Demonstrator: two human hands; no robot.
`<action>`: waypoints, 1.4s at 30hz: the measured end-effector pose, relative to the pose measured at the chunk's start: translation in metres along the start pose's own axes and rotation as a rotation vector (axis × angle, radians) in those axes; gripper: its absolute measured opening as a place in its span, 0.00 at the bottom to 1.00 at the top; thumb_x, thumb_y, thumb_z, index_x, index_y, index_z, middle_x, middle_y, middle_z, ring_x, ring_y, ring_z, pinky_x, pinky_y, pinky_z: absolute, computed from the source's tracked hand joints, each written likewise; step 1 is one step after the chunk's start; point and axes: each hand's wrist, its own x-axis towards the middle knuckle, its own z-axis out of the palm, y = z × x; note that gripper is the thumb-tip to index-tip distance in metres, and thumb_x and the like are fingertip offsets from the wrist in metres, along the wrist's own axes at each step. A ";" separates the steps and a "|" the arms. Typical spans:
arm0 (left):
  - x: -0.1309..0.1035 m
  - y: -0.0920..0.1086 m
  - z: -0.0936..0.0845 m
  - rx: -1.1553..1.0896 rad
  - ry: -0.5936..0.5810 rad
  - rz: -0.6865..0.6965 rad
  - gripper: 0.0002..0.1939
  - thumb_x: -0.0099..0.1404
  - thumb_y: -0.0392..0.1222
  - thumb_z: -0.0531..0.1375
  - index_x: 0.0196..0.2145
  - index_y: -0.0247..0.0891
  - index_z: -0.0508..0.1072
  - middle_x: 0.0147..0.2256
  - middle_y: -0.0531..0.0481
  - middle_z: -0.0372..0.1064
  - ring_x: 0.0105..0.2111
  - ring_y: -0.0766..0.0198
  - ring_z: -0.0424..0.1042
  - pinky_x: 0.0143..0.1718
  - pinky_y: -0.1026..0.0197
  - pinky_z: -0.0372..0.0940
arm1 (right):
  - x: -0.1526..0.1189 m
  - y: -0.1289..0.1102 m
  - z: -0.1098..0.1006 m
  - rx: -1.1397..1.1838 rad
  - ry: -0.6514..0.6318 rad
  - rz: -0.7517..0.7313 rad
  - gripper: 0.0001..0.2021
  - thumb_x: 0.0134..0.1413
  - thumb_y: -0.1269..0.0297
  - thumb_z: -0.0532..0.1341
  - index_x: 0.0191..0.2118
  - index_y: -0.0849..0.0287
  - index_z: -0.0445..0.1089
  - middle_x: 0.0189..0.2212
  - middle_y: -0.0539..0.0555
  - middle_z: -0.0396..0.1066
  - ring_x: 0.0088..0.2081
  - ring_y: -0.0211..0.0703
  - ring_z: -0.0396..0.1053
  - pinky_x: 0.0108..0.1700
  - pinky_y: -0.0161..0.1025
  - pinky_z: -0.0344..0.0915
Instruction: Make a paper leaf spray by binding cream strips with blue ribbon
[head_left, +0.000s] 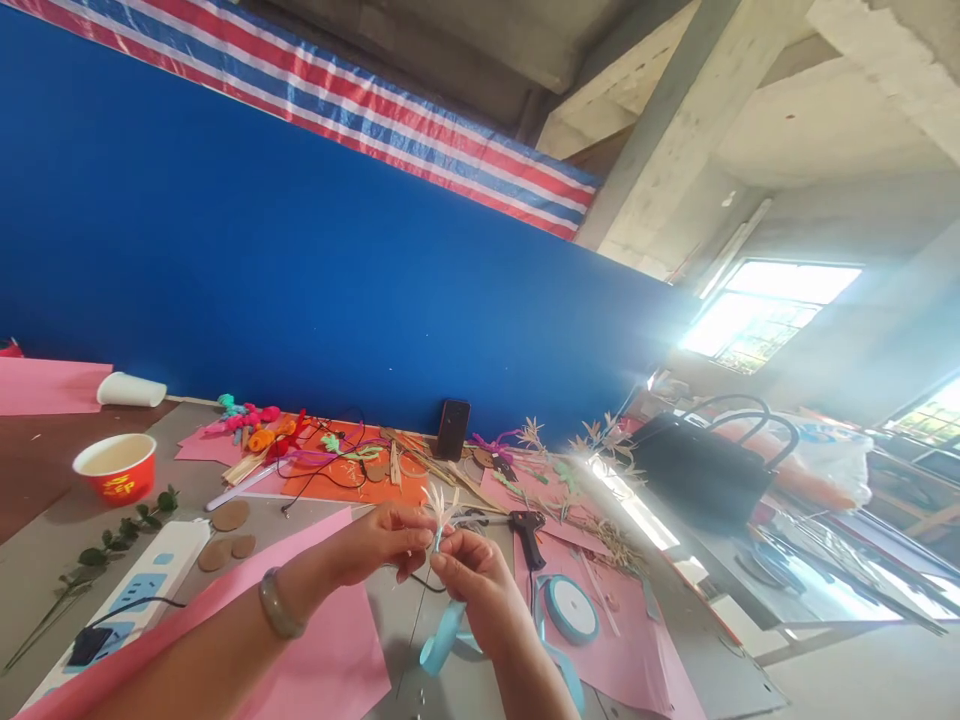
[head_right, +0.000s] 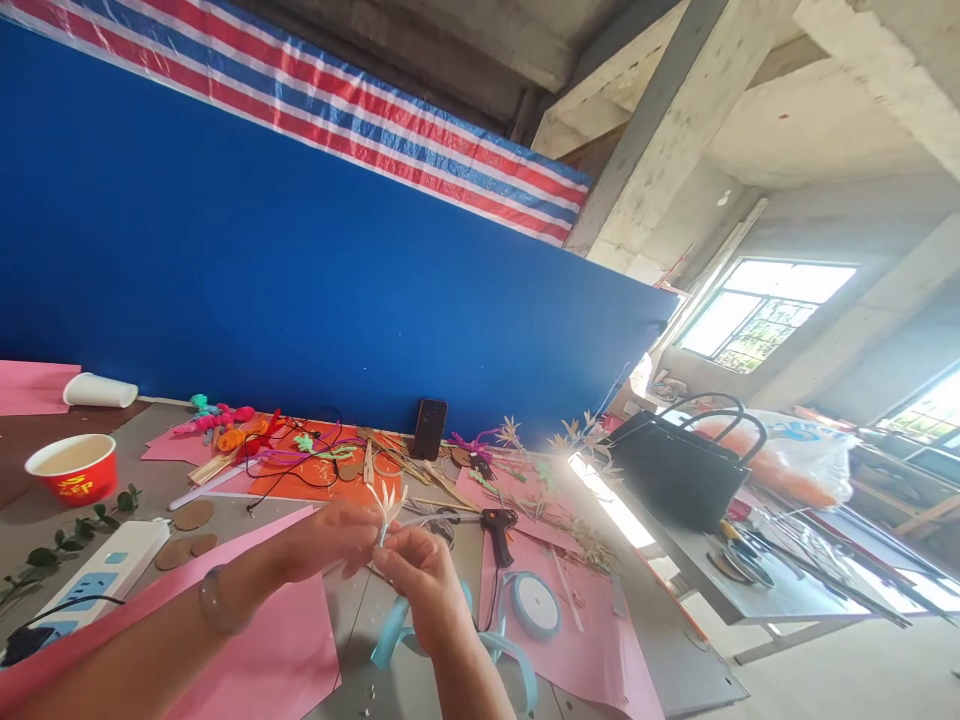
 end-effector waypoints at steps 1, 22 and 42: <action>0.000 -0.001 0.001 0.015 0.001 0.014 0.17 0.58 0.50 0.61 0.21 0.33 0.71 0.19 0.53 0.59 0.20 0.71 0.58 0.21 0.66 0.53 | 0.000 0.000 0.000 0.000 -0.003 0.000 0.15 0.40 0.56 0.70 0.23 0.60 0.66 0.16 0.43 0.54 0.19 0.30 0.42 0.23 0.33 0.39; 0.008 -0.019 -0.001 0.007 0.124 0.025 0.13 0.52 0.45 0.67 0.25 0.31 0.71 0.19 0.54 0.61 0.19 0.72 0.60 0.21 0.68 0.54 | -0.003 -0.001 0.002 -0.136 0.013 -0.038 0.15 0.42 0.54 0.69 0.24 0.59 0.67 0.18 0.47 0.62 0.22 0.35 0.55 0.27 0.34 0.51; 0.002 -0.008 -0.004 0.504 0.231 0.074 0.09 0.59 0.43 0.60 0.29 0.34 0.69 0.27 0.53 0.61 0.28 0.68 0.60 0.30 0.65 0.55 | 0.005 0.014 -0.002 -0.242 0.103 -0.002 0.15 0.44 0.53 0.66 0.25 0.62 0.69 0.18 0.46 0.62 0.19 0.31 0.51 0.22 0.33 0.45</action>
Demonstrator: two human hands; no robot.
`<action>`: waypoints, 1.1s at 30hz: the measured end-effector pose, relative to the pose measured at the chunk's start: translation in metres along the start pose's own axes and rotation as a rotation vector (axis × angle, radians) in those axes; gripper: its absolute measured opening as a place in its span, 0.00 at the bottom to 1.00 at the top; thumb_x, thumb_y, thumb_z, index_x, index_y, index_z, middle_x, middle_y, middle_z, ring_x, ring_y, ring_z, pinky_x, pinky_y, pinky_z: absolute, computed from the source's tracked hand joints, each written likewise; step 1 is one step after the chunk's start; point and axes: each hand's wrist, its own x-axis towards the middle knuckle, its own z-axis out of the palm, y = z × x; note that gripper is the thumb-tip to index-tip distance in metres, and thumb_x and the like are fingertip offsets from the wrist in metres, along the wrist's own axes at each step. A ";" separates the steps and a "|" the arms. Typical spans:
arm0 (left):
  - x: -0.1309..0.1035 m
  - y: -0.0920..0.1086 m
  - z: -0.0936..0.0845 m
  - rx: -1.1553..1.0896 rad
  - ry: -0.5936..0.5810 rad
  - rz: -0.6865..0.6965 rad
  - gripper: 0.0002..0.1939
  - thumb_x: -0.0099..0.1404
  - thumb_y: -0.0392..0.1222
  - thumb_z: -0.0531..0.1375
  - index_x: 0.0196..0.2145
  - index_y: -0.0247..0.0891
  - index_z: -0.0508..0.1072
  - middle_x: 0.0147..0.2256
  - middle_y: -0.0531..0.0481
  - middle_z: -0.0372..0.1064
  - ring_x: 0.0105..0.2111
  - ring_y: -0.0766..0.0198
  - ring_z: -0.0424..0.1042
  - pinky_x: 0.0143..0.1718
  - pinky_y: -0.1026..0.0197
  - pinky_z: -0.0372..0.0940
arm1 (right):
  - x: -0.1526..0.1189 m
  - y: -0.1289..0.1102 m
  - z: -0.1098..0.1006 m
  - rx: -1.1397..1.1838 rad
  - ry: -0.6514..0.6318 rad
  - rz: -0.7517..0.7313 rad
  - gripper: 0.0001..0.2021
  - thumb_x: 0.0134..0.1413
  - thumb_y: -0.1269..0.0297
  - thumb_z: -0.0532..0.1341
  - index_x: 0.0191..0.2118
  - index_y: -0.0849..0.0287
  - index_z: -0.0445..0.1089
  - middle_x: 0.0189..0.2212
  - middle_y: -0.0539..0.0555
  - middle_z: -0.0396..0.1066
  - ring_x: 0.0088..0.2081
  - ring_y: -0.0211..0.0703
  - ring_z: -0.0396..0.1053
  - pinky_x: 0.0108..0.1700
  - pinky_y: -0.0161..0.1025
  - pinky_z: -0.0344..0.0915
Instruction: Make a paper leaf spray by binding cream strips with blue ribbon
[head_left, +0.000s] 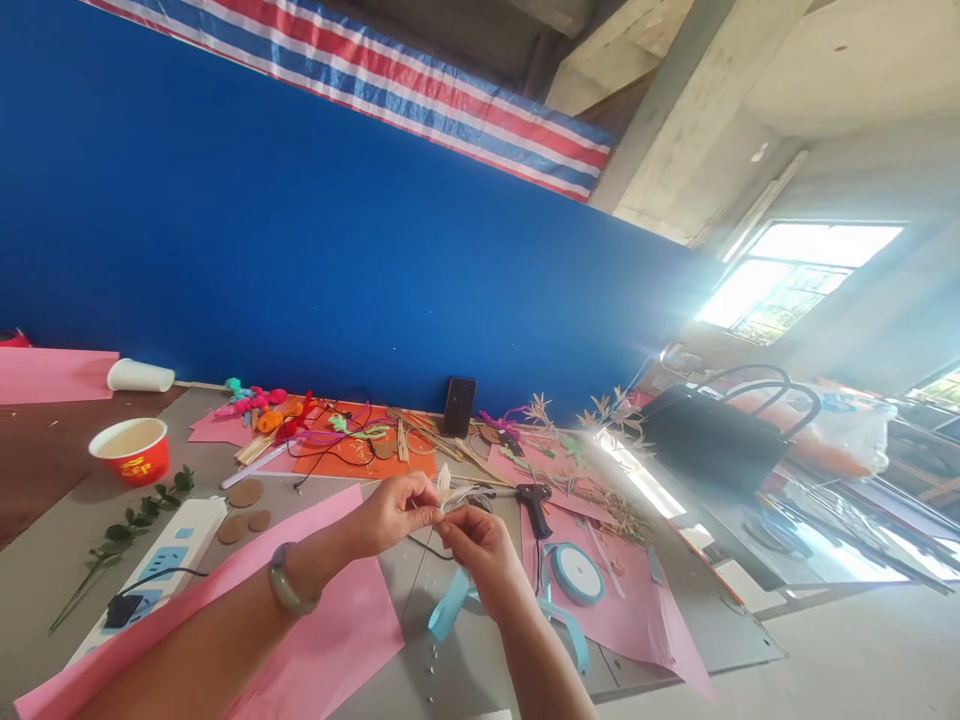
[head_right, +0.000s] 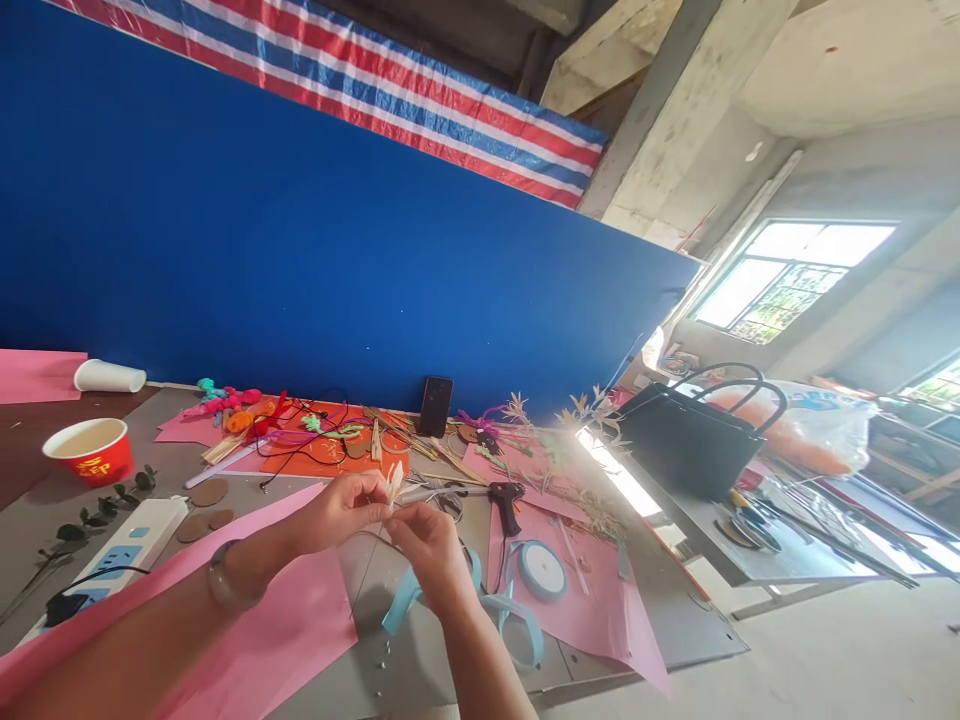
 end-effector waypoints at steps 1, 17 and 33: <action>0.000 -0.001 0.000 0.007 0.002 -0.004 0.09 0.59 0.43 0.60 0.29 0.34 0.69 0.27 0.53 0.61 0.28 0.68 0.60 0.30 0.65 0.55 | 0.001 0.001 0.000 -0.004 0.005 0.001 0.15 0.44 0.54 0.67 0.25 0.62 0.70 0.18 0.46 0.62 0.20 0.31 0.51 0.23 0.33 0.46; 0.000 -0.003 0.006 0.067 0.130 -0.062 0.10 0.54 0.44 0.63 0.26 0.35 0.69 0.25 0.53 0.63 0.27 0.68 0.62 0.27 0.65 0.56 | 0.000 0.007 0.006 -0.001 0.062 -0.063 0.14 0.41 0.54 0.68 0.24 0.61 0.71 0.18 0.47 0.64 0.22 0.35 0.58 0.25 0.34 0.53; 0.003 -0.003 -0.001 -0.414 -0.183 -0.038 0.16 0.56 0.51 0.63 0.31 0.32 0.76 0.27 0.51 0.62 0.26 0.69 0.59 0.29 0.64 0.55 | -0.002 0.001 0.006 0.304 -0.023 0.044 0.16 0.39 0.54 0.69 0.23 0.61 0.65 0.17 0.45 0.60 0.18 0.28 0.44 0.21 0.32 0.40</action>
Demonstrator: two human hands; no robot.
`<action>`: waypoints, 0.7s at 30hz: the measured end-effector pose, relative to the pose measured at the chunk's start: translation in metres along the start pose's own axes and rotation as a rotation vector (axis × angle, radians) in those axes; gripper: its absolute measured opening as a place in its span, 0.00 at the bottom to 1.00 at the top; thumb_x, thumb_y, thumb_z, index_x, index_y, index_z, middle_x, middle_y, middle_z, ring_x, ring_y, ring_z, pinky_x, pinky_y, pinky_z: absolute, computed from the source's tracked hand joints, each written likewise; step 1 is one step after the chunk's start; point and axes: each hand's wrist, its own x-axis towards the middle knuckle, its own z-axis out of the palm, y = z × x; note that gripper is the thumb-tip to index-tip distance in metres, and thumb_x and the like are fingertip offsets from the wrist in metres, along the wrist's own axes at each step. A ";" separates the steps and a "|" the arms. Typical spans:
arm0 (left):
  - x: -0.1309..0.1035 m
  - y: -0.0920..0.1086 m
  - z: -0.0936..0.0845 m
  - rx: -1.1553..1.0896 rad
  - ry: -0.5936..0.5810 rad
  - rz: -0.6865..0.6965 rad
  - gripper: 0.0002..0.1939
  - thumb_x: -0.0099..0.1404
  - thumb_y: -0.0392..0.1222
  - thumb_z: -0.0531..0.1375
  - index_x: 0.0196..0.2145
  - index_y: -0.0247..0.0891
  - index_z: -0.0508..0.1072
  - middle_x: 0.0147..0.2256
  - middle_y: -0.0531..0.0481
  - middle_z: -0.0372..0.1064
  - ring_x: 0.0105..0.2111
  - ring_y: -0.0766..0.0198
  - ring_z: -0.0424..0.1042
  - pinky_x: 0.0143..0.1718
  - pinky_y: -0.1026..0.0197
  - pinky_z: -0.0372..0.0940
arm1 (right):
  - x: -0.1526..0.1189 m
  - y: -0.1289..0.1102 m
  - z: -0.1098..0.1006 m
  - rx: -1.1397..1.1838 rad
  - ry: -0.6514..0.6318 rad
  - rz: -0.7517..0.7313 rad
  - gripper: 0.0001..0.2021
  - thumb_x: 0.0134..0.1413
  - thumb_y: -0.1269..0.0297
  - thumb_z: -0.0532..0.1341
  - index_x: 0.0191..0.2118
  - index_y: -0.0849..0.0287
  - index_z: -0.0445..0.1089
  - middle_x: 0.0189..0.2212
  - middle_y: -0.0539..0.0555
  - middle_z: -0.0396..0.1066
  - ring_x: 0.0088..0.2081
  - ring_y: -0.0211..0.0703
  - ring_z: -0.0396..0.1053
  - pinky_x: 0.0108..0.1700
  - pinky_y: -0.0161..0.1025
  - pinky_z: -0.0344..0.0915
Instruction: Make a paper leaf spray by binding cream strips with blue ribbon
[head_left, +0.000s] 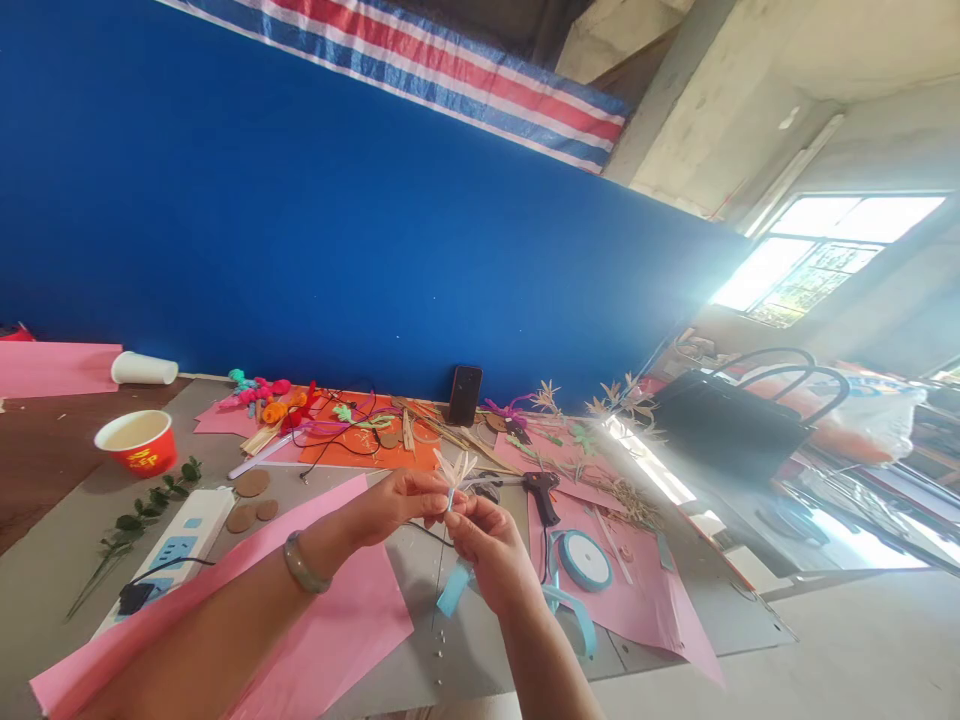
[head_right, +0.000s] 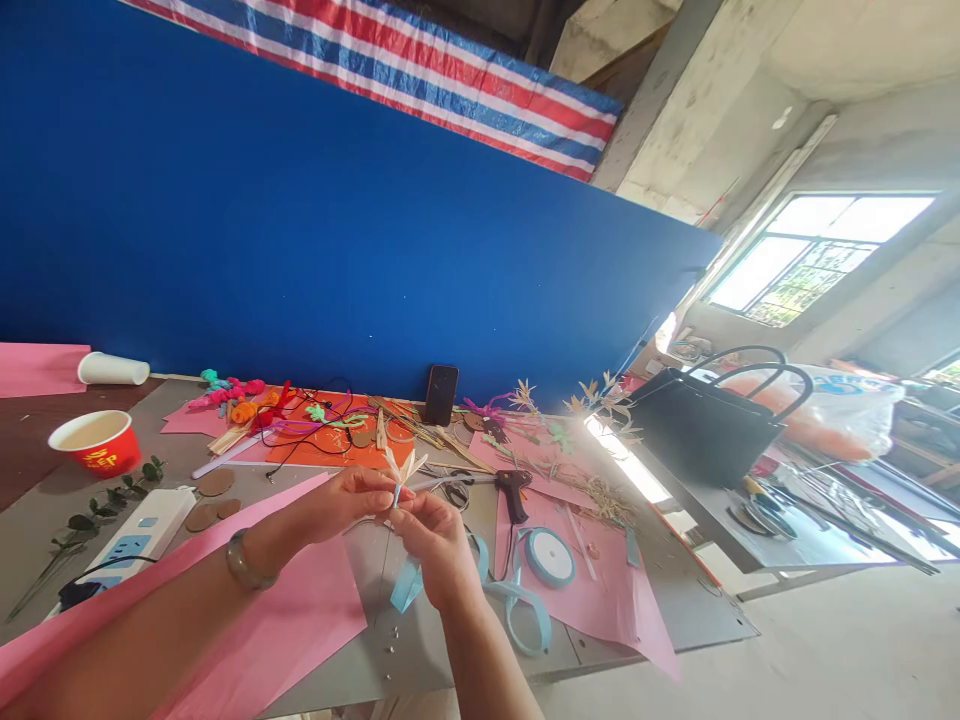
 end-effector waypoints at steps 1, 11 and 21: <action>0.001 -0.002 0.000 -0.001 0.000 0.015 0.16 0.57 0.51 0.63 0.30 0.32 0.77 0.27 0.50 0.62 0.26 0.69 0.59 0.29 0.64 0.55 | 0.000 0.001 0.000 0.012 -0.007 0.002 0.16 0.40 0.55 0.69 0.23 0.61 0.65 0.17 0.45 0.60 0.18 0.28 0.44 0.21 0.32 0.39; 0.002 -0.005 -0.001 0.173 0.185 0.113 0.13 0.56 0.48 0.64 0.26 0.33 0.75 0.30 0.49 0.65 0.32 0.65 0.64 0.36 0.62 0.60 | 0.001 0.002 0.006 -0.094 0.107 0.000 0.18 0.37 0.52 0.70 0.25 0.60 0.67 0.17 0.45 0.61 0.18 0.30 0.48 0.21 0.32 0.43; 0.000 0.008 0.007 0.638 0.334 0.166 0.09 0.59 0.40 0.59 0.24 0.35 0.71 0.29 0.49 0.65 0.30 0.65 0.65 0.33 0.63 0.59 | 0.005 0.006 0.004 -0.215 0.103 -0.088 0.17 0.40 0.51 0.68 0.26 0.61 0.68 0.22 0.49 0.65 0.24 0.35 0.57 0.26 0.33 0.53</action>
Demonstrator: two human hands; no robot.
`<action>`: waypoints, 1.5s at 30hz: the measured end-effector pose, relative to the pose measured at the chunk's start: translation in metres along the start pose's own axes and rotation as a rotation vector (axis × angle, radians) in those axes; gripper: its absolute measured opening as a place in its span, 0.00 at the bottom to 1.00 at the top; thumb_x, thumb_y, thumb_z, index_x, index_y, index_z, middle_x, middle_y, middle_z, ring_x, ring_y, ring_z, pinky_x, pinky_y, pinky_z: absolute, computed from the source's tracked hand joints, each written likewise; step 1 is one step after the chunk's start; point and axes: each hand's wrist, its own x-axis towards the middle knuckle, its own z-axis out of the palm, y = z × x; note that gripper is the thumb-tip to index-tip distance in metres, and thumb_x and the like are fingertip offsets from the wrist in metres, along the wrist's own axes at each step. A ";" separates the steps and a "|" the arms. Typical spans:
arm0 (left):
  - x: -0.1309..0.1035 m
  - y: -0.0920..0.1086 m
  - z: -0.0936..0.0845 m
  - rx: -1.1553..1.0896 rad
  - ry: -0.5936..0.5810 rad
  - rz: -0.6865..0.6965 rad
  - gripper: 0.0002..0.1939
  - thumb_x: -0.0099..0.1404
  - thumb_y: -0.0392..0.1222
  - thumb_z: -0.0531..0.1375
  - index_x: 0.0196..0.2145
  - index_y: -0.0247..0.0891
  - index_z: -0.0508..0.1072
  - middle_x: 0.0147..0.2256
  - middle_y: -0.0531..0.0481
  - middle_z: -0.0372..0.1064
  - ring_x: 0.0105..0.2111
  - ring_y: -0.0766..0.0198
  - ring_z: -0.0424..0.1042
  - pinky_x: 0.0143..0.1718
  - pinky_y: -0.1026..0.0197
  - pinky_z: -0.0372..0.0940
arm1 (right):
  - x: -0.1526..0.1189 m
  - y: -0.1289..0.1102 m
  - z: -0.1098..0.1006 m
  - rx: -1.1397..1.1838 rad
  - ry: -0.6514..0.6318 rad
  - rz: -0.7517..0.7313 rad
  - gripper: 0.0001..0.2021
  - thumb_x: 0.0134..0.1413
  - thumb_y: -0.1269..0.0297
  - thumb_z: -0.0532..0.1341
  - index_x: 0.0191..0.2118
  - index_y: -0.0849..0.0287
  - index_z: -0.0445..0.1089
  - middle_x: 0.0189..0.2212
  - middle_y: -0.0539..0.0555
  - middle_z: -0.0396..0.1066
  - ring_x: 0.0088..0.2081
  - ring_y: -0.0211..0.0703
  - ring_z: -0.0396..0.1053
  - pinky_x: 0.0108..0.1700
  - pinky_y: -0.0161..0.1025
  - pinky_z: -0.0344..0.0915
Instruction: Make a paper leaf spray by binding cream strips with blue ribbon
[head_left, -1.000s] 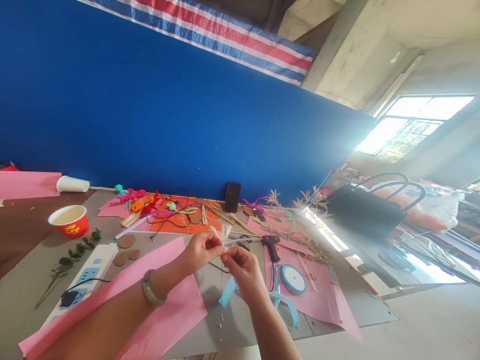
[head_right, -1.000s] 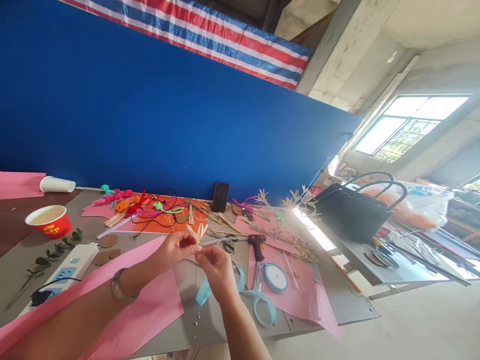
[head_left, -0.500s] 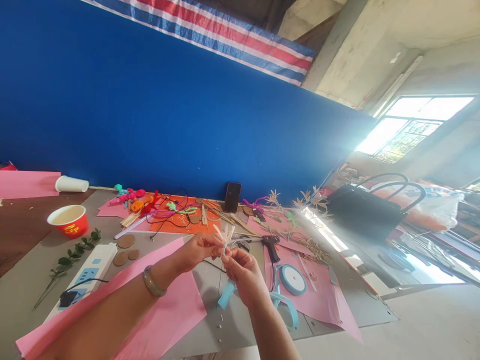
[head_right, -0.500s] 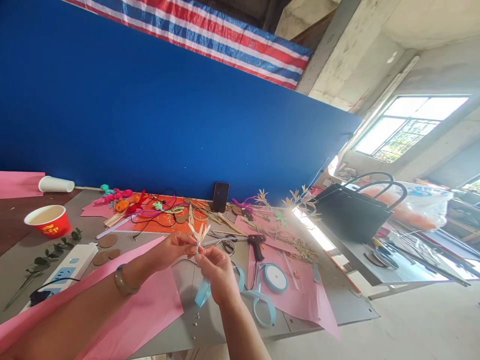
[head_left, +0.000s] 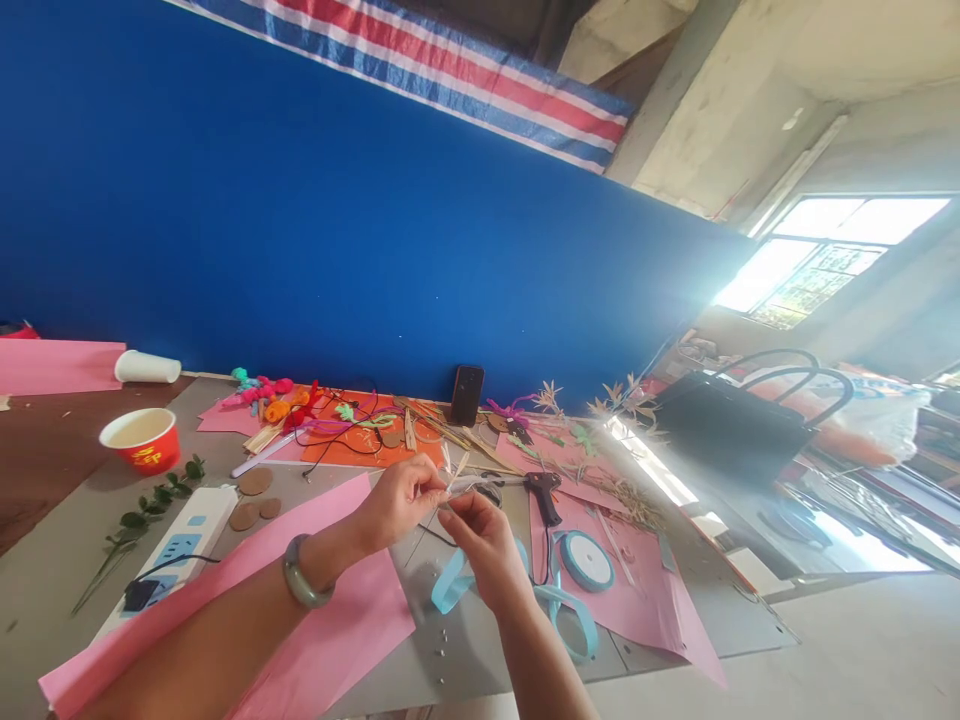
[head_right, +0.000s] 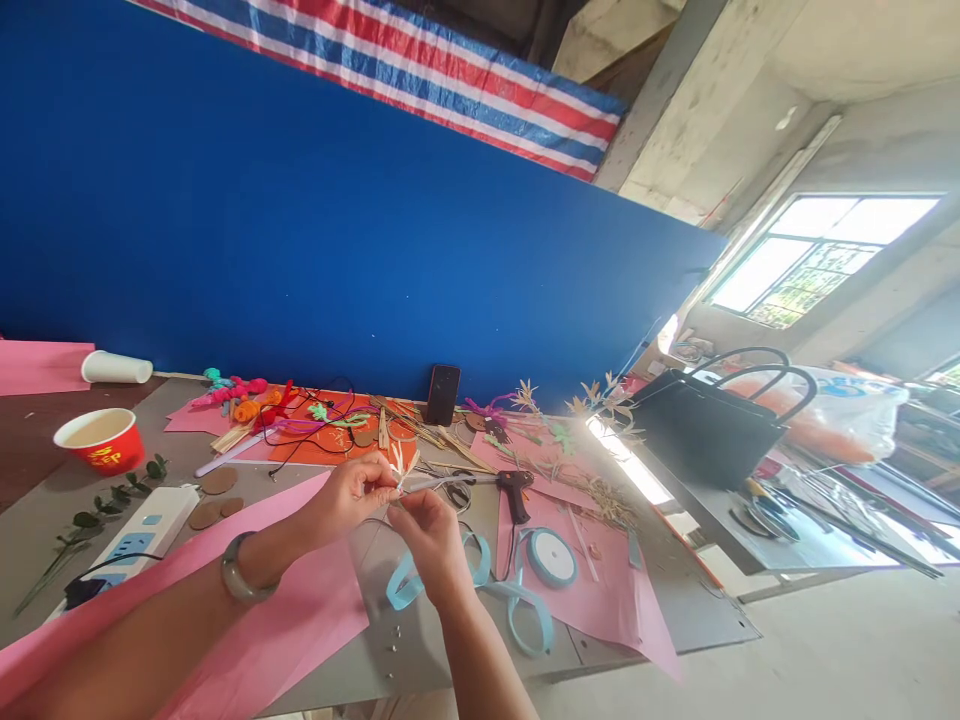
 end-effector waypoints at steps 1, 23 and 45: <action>0.000 -0.001 0.000 0.017 0.004 0.009 0.08 0.60 0.40 0.59 0.24 0.35 0.71 0.29 0.49 0.65 0.30 0.65 0.66 0.33 0.63 0.59 | 0.000 0.000 0.000 -0.004 0.000 0.011 0.18 0.42 0.50 0.67 0.26 0.61 0.68 0.21 0.48 0.64 0.23 0.34 0.55 0.25 0.33 0.52; -0.001 -0.010 0.007 0.027 0.127 -0.003 0.07 0.55 0.37 0.62 0.24 0.36 0.67 0.30 0.50 0.66 0.30 0.65 0.66 0.32 0.63 0.59 | -0.004 0.001 0.009 -0.049 0.101 -0.085 0.09 0.45 0.60 0.65 0.25 0.62 0.70 0.19 0.47 0.63 0.23 0.35 0.56 0.28 0.34 0.54; 0.001 -0.014 -0.002 -0.617 -0.309 -0.151 0.14 0.57 0.47 0.62 0.35 0.34 0.79 0.31 0.48 0.67 0.27 0.69 0.61 0.30 0.64 0.58 | -0.005 -0.001 -0.002 0.249 -0.101 0.046 0.15 0.41 0.54 0.68 0.25 0.61 0.67 0.20 0.47 0.62 0.20 0.30 0.47 0.23 0.33 0.42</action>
